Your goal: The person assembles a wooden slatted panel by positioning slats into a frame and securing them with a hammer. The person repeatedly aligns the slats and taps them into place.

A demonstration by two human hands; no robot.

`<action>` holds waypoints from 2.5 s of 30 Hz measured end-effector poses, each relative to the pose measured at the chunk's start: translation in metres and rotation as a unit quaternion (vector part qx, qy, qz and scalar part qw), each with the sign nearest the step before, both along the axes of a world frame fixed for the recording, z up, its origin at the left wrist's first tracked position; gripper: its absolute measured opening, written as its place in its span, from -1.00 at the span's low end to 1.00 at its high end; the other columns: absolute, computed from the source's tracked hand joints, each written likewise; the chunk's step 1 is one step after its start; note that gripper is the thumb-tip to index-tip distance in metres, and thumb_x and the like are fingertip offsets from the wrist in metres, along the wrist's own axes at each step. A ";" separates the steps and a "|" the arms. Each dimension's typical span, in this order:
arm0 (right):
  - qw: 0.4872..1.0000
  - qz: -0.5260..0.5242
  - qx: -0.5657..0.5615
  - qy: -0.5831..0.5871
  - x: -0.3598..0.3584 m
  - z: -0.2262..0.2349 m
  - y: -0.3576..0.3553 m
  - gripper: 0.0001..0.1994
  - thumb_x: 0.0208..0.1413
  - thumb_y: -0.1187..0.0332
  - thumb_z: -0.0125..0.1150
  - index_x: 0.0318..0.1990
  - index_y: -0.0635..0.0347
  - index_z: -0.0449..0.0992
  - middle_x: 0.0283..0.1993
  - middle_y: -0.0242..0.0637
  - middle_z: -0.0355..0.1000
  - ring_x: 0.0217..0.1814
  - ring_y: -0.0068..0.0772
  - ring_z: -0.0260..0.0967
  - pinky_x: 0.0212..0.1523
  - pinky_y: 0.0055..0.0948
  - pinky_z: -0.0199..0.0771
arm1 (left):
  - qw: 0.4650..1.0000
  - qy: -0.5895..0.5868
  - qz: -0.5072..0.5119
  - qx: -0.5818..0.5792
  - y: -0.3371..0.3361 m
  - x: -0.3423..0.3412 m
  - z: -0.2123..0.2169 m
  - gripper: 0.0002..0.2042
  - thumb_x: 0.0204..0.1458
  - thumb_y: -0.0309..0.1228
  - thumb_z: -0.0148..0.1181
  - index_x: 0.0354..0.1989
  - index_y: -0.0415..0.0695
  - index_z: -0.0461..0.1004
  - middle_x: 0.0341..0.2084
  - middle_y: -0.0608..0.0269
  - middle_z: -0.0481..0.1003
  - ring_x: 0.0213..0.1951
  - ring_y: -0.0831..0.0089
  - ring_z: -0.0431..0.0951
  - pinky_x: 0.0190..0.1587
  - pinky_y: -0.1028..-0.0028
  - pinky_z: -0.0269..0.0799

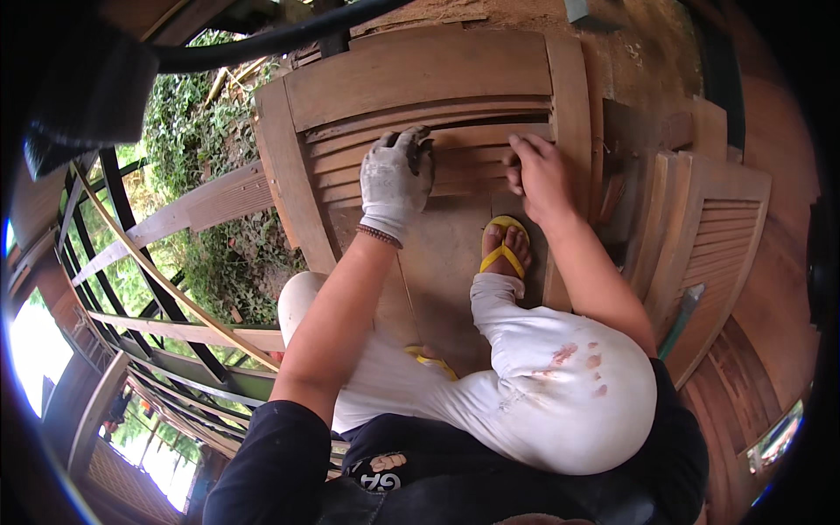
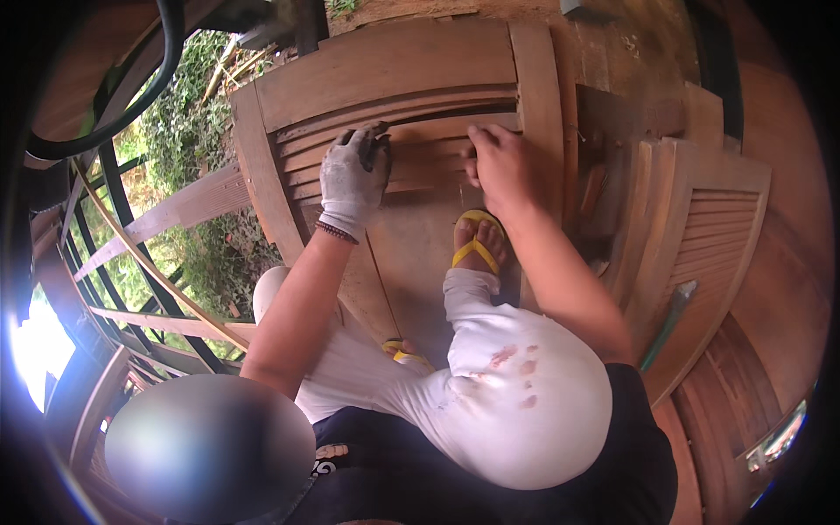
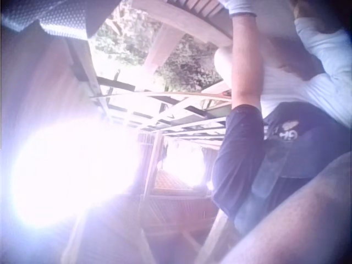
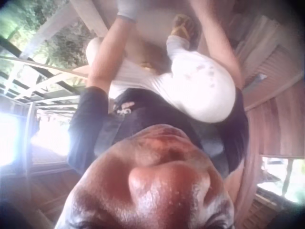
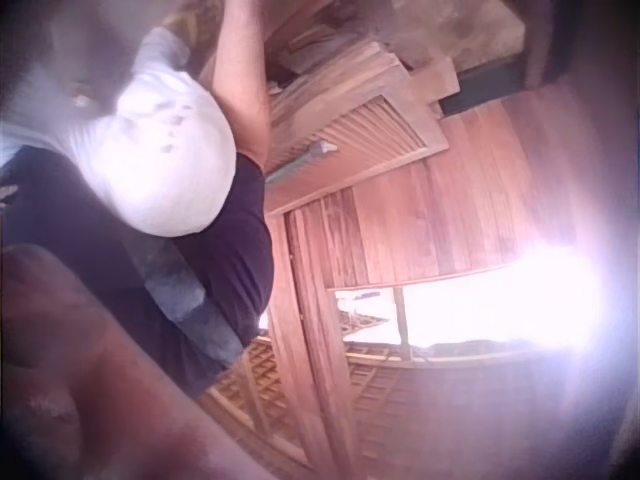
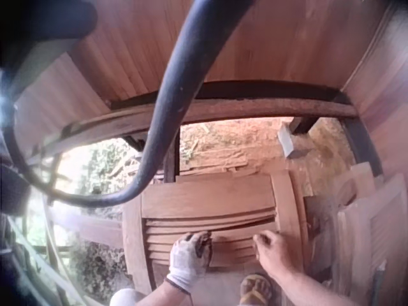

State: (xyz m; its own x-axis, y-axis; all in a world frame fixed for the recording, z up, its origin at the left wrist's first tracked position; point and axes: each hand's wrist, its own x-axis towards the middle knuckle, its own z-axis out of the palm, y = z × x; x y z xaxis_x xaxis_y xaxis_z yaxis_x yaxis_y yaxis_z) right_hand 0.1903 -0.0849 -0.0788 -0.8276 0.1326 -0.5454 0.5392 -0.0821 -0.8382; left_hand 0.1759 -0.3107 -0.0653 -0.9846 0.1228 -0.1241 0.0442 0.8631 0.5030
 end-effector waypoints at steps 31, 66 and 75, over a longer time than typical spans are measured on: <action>0.889 -0.058 0.443 0.103 0.001 0.003 0.000 -0.83 0.16 0.27 0.20 -0.23 0.18 0.50 -0.34 -0.08 0.56 -0.25 0.05 0.54 -0.25 -0.11 0.51 | 0.867 0.031 -0.372 -0.331 0.013 -0.065 0.002 -0.74 0.16 -0.39 0.00 -0.02 -0.06 0.51 -0.18 0.12 0.57 -0.09 0.15 0.58 -0.06 0.22 0.48; 0.849 -0.030 0.512 0.129 0.157 0.004 0.101 -0.88 0.13 0.42 0.24 -0.26 0.30 0.54 -0.12 -0.06 0.52 -0.07 0.03 0.49 -0.03 -0.21 0.48 | 0.980 0.045 0.184 -0.065 -0.183 -0.004 -0.061 -0.23 0.22 -0.02 0.08 0.43 -0.31 0.01 0.38 -0.24 0.09 0.41 -0.07 0.07 0.43 0.22 0.02; 0.895 -0.060 0.433 0.086 0.256 0.016 0.074 -0.89 0.15 0.46 0.24 -0.21 0.28 0.51 -0.32 -0.11 0.52 -0.30 -0.08 0.53 -0.23 -0.29 0.50 | 0.791 -0.257 0.258 0.492 -0.063 0.057 -0.006 -0.63 0.21 -0.13 0.19 -0.03 -0.21 0.50 -0.37 0.14 0.58 -0.34 0.30 0.61 -0.23 0.41 0.57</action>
